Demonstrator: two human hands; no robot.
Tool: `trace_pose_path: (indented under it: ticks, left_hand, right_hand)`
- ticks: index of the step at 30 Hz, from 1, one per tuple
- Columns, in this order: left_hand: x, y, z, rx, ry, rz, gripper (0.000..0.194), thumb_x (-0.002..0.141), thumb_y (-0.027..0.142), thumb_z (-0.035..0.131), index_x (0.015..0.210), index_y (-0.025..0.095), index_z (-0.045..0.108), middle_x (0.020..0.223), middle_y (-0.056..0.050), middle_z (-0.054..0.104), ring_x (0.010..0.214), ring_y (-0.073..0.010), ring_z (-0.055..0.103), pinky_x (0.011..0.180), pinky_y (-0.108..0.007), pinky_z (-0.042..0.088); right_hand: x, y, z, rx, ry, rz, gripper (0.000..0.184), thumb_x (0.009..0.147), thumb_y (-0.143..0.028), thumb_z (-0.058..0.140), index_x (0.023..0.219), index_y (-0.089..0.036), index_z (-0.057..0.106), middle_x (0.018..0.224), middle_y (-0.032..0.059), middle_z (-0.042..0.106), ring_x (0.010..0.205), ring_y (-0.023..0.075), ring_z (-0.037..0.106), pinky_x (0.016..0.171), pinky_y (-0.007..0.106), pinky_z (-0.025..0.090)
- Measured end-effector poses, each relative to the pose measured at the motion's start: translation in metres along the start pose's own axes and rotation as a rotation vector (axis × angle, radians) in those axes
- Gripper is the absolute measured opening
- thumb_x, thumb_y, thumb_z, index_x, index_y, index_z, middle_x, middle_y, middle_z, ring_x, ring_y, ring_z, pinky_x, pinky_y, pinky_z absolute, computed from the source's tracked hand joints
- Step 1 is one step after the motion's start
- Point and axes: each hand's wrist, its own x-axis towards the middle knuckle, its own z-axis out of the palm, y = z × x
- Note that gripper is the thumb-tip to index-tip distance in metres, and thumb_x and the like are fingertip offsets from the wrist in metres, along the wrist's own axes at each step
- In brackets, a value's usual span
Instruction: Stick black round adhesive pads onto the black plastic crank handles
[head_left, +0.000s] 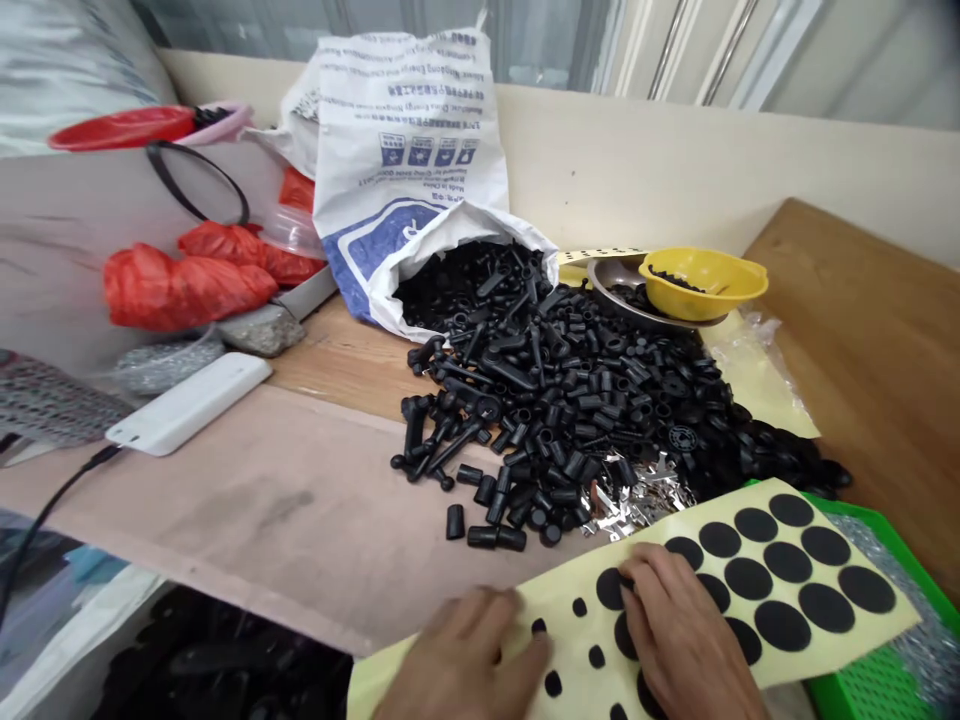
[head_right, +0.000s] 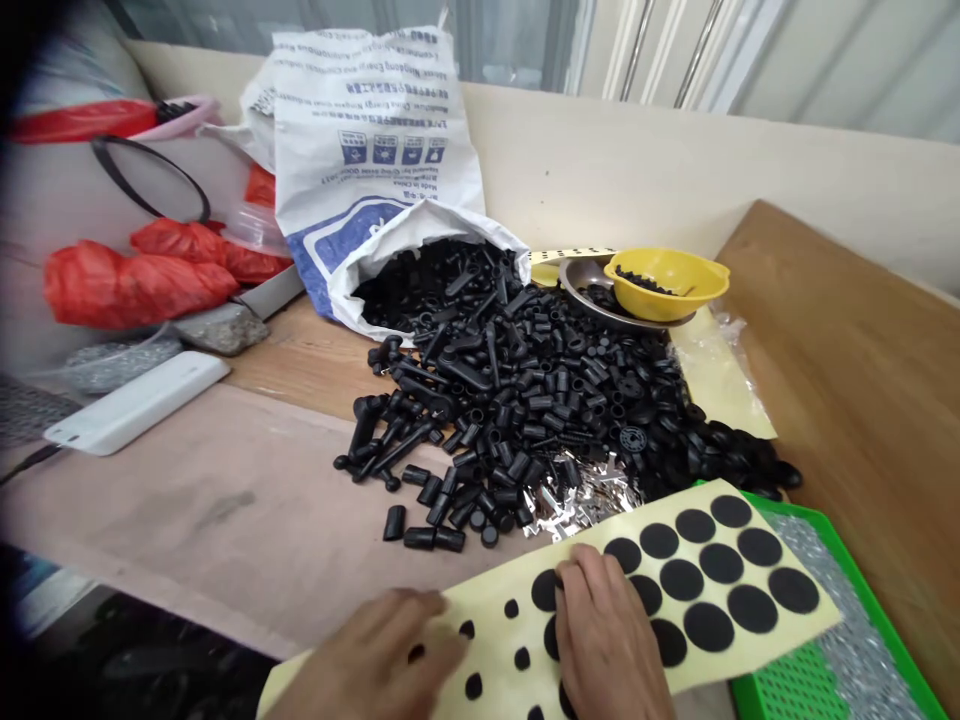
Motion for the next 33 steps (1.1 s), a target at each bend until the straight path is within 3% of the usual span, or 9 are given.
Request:
trace_pose_path:
  ticks: [3, 6, 9, 12, 16, 22, 29, 33]
  left_hand:
    - [0.046, 0.026, 0.029, 0.062, -0.081, 0.136, 0.01, 0.088, 0.027, 0.052, 0.095, 0.022, 0.056, 0.085, -0.003, 0.058, 0.072, -0.0199, 0.052, 0.058, -0.03, 0.038]
    - [0.066, 0.032, 0.036, 0.082, -0.123, 0.157, 0.01, 0.087, 0.026, 0.052, 0.093, 0.018, 0.054, 0.085, -0.004, 0.054, 0.074, -0.0211, 0.048, 0.056, -0.032, 0.033]
    - [0.068, 0.029, 0.033, 0.075, -0.113, 0.153, 0.008, 0.086, 0.024, 0.051, 0.092, 0.019, 0.052, 0.085, -0.003, 0.053, 0.075, -0.0213, 0.048, 0.058, -0.034, 0.032]
    - [0.067, 0.027, 0.031, 0.084, -0.125, 0.148, 0.013, 0.086, 0.024, 0.051, 0.097, 0.018, 0.052, 0.088, -0.002, 0.053, 0.075, -0.0212, 0.048, 0.061, -0.035, 0.034]
    - [0.068, 0.029, 0.031, 0.085, -0.154, 0.152, 0.015, 0.087, 0.026, 0.05, 0.1, 0.017, 0.052, 0.089, -0.003, 0.054, 0.077, -0.0214, 0.048, 0.062, -0.036, 0.036]
    - [0.067, 0.029, 0.031, 0.126, -0.147, 0.191, 0.021, 0.09, 0.027, 0.047, 0.107, 0.015, 0.052, 0.097, -0.006, 0.056, 0.079, -0.0213, 0.049, 0.062, -0.035, 0.036]
    - [0.063, 0.027, 0.031, 0.133, -0.119, 0.213, 0.017, 0.09, 0.027, 0.049, 0.103, 0.017, 0.053, 0.094, -0.005, 0.055, 0.077, -0.0205, 0.047, 0.059, -0.033, 0.032]
    - [0.061, 0.032, 0.044, 0.188, -0.037, 0.211, 0.014, 0.089, 0.027, 0.051, 0.097, 0.017, 0.055, 0.098, -0.007, 0.057, 0.076, -0.02, 0.048, 0.056, -0.032, 0.031]
  right_hand:
    - [0.004, -0.005, -0.002, 0.026, 0.008, 0.0, 0.011, 0.089, -0.013, 0.04, 0.094, -0.017, 0.05, 0.09, 0.0144, 0.06, 0.077, 0.0276, 0.061, 0.063, 0.046, 0.055]
    - [0.006, -0.006, -0.01, 0.065, -0.001, -0.01, 0.011, 0.09, -0.014, 0.037, 0.09, -0.02, 0.046, 0.085, 0.0106, 0.059, 0.074, 0.0239, 0.061, 0.061, 0.04, 0.056]
    - [0.004, -0.002, -0.016, 0.133, -0.02, -0.017, 0.01, 0.091, -0.015, 0.039, 0.096, -0.02, 0.047, 0.092, 0.0111, 0.058, 0.082, 0.0234, 0.061, 0.066, 0.036, 0.057]
    - [0.001, 0.003, -0.014, 0.098, 0.009, 0.006, 0.016, 0.09, -0.016, 0.041, 0.105, -0.017, 0.047, 0.102, 0.0152, 0.057, 0.091, 0.0269, 0.061, 0.071, 0.04, 0.057]
    - [0.001, 0.005, -0.009, 0.079, -0.049, 0.023, 0.011, 0.089, -0.013, 0.041, 0.091, -0.021, 0.048, 0.097, 0.0129, 0.057, 0.082, 0.0258, 0.061, 0.065, 0.043, 0.056]
    - [0.002, 0.005, -0.005, 0.055, -0.034, 0.044, 0.01, 0.088, -0.015, 0.042, 0.091, -0.019, 0.051, 0.098, 0.0162, 0.06, 0.086, 0.0302, 0.06, 0.069, 0.05, 0.054]
    - [0.011, -0.006, -0.024, 0.129, -0.071, 0.018, 0.014, 0.086, -0.016, 0.044, 0.077, -0.024, 0.05, 0.082, 0.0075, 0.063, 0.074, 0.0226, 0.061, 0.063, 0.036, 0.053]
    - [0.012, -0.007, -0.028, 0.284, -0.135, 0.056, 0.017, 0.085, -0.013, 0.046, 0.072, -0.024, 0.049, 0.07, 0.0016, 0.06, 0.066, 0.0187, 0.06, 0.061, 0.032, 0.052]
